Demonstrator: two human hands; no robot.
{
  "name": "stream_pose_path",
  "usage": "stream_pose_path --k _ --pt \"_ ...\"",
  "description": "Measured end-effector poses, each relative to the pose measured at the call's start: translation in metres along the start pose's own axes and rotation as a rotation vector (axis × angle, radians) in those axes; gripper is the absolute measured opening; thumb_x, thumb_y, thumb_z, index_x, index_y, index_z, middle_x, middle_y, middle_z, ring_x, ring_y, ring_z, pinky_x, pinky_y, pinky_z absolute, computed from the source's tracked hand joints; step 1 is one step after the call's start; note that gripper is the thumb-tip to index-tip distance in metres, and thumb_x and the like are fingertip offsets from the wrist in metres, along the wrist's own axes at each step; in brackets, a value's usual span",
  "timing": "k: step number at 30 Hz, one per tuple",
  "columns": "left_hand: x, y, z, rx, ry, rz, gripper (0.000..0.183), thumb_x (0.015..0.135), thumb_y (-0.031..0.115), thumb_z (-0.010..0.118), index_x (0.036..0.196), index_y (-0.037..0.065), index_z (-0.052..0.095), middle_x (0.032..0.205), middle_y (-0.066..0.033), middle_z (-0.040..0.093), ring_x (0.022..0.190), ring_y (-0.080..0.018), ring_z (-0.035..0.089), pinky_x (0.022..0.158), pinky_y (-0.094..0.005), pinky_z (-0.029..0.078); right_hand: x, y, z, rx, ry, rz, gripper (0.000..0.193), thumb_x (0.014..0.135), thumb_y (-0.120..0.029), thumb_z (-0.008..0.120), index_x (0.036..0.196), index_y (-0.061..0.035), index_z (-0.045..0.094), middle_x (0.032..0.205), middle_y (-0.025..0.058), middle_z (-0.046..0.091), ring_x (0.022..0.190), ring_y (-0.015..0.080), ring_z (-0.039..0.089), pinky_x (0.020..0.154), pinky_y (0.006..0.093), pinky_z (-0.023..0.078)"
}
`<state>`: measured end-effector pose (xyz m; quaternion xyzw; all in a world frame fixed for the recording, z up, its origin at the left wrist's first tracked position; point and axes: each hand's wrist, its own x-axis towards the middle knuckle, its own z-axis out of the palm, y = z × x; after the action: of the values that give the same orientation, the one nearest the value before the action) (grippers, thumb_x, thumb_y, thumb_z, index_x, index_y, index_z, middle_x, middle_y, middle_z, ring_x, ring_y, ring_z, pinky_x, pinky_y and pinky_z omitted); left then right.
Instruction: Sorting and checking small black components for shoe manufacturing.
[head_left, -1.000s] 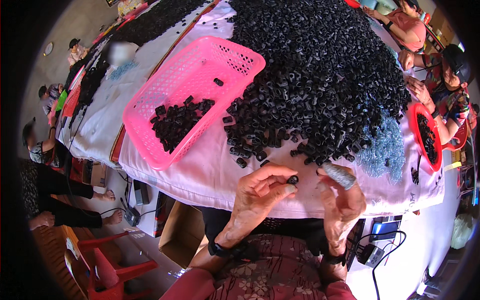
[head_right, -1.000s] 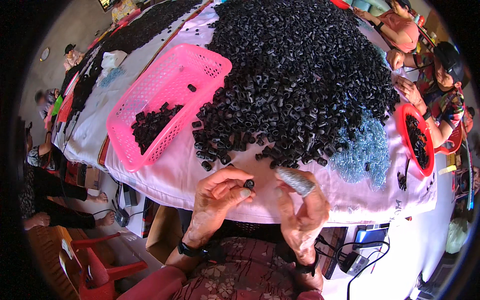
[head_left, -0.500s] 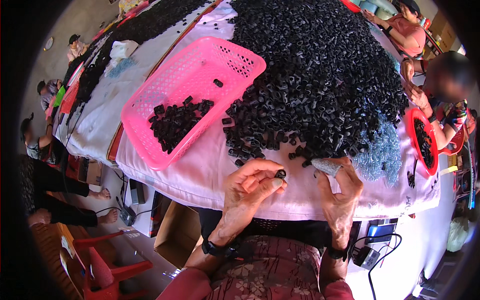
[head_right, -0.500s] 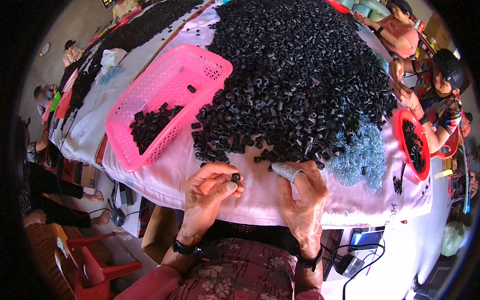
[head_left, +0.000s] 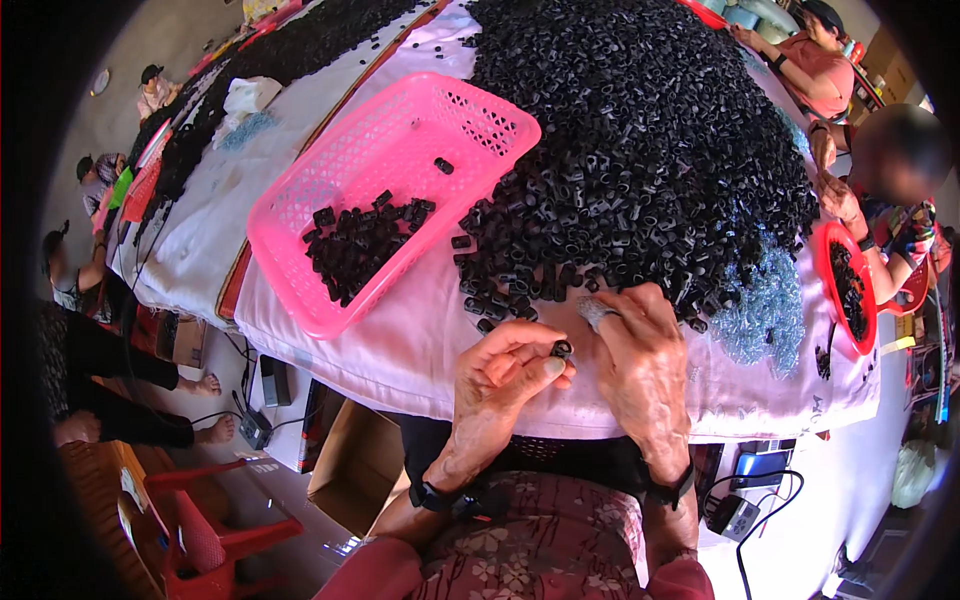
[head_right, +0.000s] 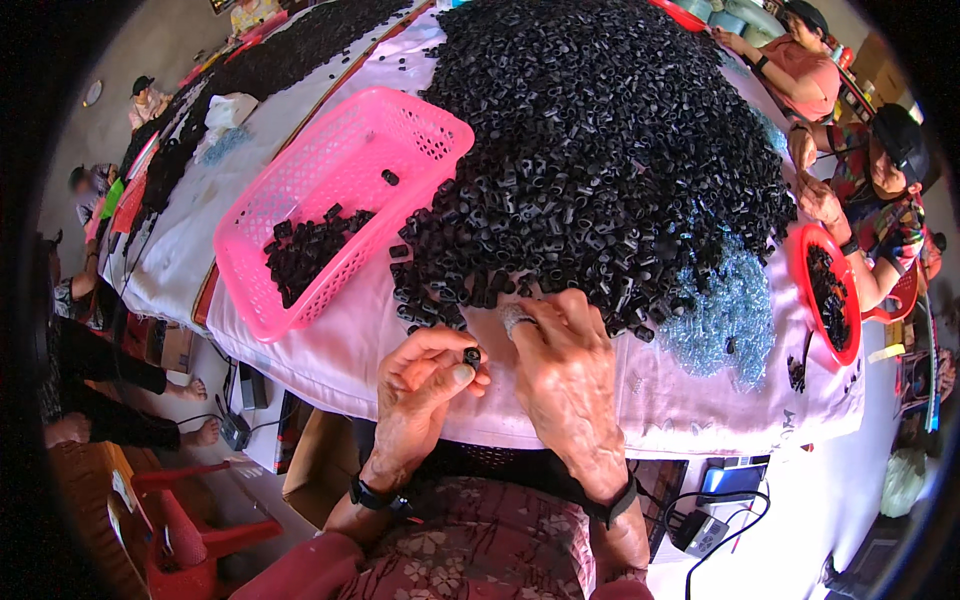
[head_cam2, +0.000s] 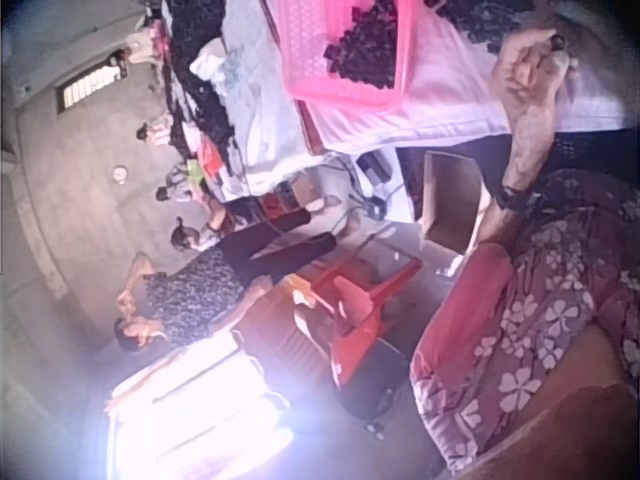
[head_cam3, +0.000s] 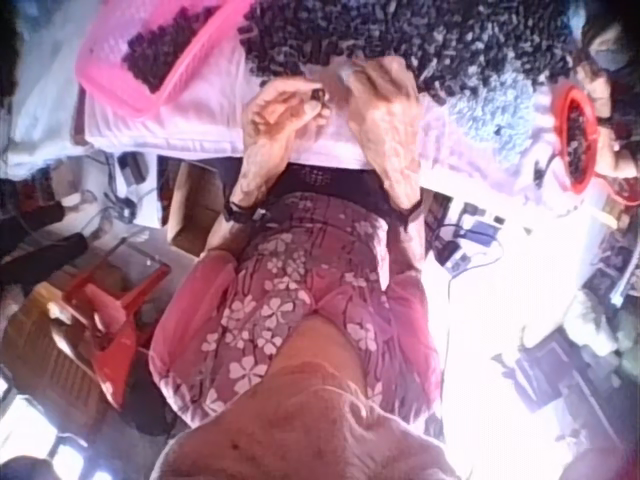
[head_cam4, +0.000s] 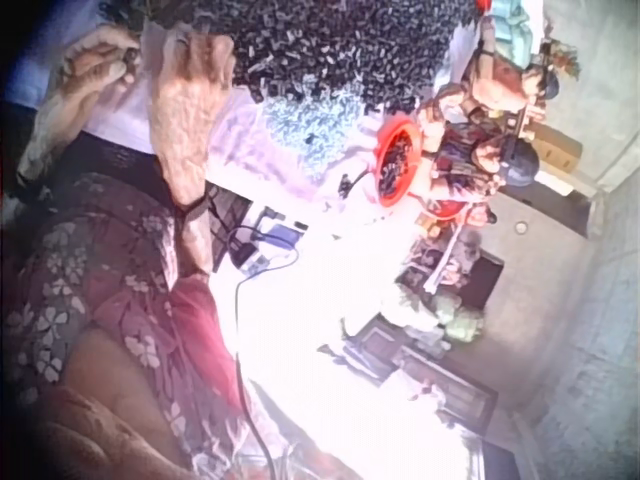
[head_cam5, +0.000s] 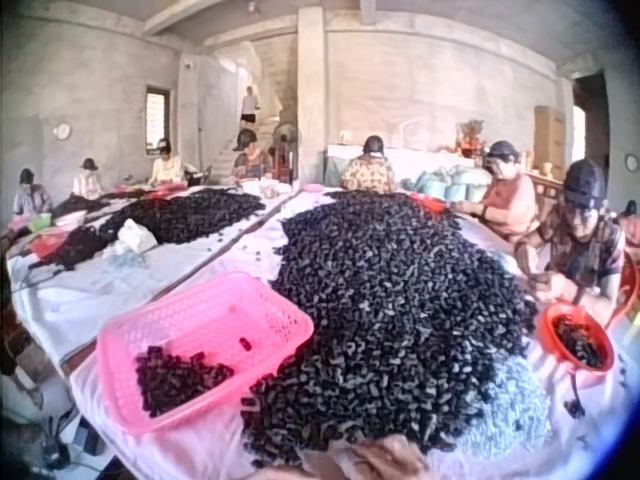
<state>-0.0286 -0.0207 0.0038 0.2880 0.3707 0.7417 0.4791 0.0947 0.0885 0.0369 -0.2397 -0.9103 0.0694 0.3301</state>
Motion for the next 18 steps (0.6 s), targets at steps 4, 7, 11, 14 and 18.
stream_pose_path --k 4,7,11,14,18 --pt "-0.002 0.000 -0.003 0.018 0.004 -0.001 0.020 0.092 0.000 0.061 0.112 -0.002 0.059 0.100 -0.0095 0.063 0.090 -0.0170 0.065 0.079 -0.0305 0.055 0.001 0.001 0.007 -0.110 -0.083 -0.081 0.020 0.062 -0.003 0.066 0.082 0.0007 0.064 0.085 0.0083 0.059 0.091 0.0265 0.052 0.078 0.0369 0.043" --pt "-0.002 -0.001 -0.003 0.016 -0.006 0.016 0.021 0.092 0.001 0.060 0.113 -0.002 0.058 0.102 -0.0108 0.063 0.090 -0.0175 0.065 0.080 -0.0308 0.055 -0.001 -0.002 0.001 -0.002 -0.108 -0.118 0.017 0.062 -0.003 0.065 0.079 0.0004 0.062 0.086 0.0086 0.059 0.089 0.0262 0.053 0.079 0.0378 0.043" --pt "-0.001 -0.002 -0.002 0.019 -0.013 0.037 0.021 0.092 0.001 0.060 0.113 -0.003 0.058 0.104 -0.0118 0.064 0.090 -0.0178 0.065 0.080 -0.0312 0.055 -0.012 -0.010 -0.004 0.053 -0.163 -0.037 0.016 0.061 -0.001 0.066 0.075 -0.0001 0.059 0.084 0.0099 0.054 0.089 0.0270 0.053 0.074 0.0374 0.047" --pt "-0.002 0.000 -0.002 0.010 -0.013 0.023 0.023 0.092 0.001 0.060 0.115 -0.003 0.057 0.106 -0.0128 0.064 0.090 -0.0180 0.065 0.080 -0.0315 0.055 -0.018 -0.014 -0.008 0.138 -0.183 0.032 0.018 0.062 0.005 0.064 0.077 0.0010 0.057 0.086 0.0119 0.052 0.087 0.0301 0.056 0.070 0.0399 0.051" --pt "-0.004 0.002 -0.001 0.050 0.019 0.009 0.023 0.092 0.001 0.060 0.115 -0.003 0.058 0.105 -0.0115 0.063 0.091 -0.0180 0.065 0.079 -0.0313 0.055 -0.026 -0.014 -0.011 0.219 -0.180 0.086 0.017 0.066 0.009 0.063 0.079 0.0025 0.055 0.088 0.0145 0.054 0.085 0.0336 0.059 0.066 0.0422 0.053"
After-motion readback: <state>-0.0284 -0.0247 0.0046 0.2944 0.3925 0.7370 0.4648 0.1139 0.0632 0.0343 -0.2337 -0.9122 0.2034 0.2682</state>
